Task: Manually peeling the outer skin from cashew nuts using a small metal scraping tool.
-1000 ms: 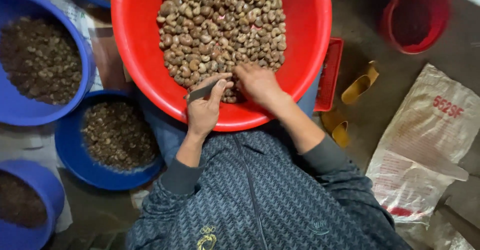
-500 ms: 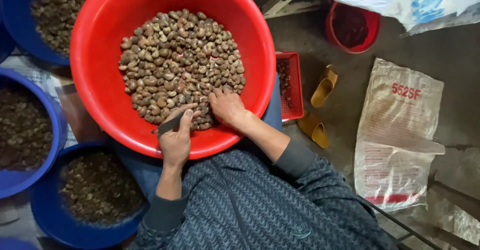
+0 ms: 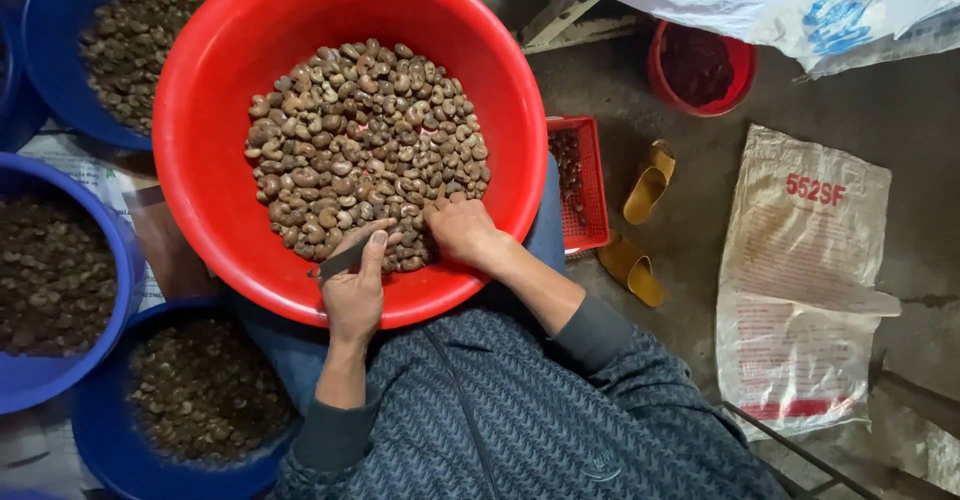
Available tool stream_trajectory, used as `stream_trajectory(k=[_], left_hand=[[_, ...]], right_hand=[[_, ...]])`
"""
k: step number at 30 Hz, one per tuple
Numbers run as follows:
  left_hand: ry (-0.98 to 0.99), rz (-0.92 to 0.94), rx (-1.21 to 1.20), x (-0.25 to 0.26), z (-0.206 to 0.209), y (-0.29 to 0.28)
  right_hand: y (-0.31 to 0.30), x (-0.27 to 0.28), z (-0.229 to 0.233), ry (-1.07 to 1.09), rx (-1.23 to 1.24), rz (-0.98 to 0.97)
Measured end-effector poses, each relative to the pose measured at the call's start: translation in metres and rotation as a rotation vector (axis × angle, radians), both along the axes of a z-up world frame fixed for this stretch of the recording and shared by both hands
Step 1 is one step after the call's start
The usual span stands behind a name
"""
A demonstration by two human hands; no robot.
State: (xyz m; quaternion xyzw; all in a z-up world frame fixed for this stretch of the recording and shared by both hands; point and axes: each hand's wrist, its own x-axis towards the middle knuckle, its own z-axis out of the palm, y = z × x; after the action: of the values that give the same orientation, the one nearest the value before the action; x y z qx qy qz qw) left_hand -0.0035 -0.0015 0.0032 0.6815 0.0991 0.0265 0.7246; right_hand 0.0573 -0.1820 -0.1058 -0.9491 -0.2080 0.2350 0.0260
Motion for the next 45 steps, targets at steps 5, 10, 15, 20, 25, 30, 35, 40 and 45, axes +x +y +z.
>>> stream_trajectory(k=[5, 10, 15, 20, 25, 30, 35, 40, 45], left_hand=[[-0.1, 0.071, 0.132, 0.007, 0.008, -0.002], [-0.104, 0.079, 0.144, 0.006, 0.009, -0.006], [-0.104, 0.061, 0.115, 0.006, 0.014, -0.008], [-0.12, 0.006, 0.089, 0.005, 0.005, -0.005], [-0.135, -0.025, 0.093, 0.005, 0.013, -0.006], [-0.151, -0.014, 0.122, 0.007, 0.005, -0.003], [-0.208, -0.024, 0.153, 0.007, -0.004, -0.001], [-0.195, 0.016, 0.101, 0.007, -0.004, 0.002], [-0.21, -0.005, 0.066, 0.007, 0.002, -0.003]], right_hand=[[0.003, 0.004, 0.09, 0.224, 0.703, -0.294], [0.008, -0.009, 0.092, 0.515, 1.244, -0.658], [0.012, -0.015, 0.085, 0.625, 1.469, -0.833], [0.013, -0.019, 0.077, 0.502, 1.532, -0.84], [0.013, -0.022, 0.078, 0.432, 1.486, -0.799], [0.011, -0.025, 0.067, 0.356, 1.431, -0.715], [0.014, -0.024, 0.072, 0.274, 1.397, -0.647], [0.016, -0.026, 0.084, 0.3, 1.389, -0.623], [0.012, -0.024, 0.094, 0.302, 1.376, -0.615]])
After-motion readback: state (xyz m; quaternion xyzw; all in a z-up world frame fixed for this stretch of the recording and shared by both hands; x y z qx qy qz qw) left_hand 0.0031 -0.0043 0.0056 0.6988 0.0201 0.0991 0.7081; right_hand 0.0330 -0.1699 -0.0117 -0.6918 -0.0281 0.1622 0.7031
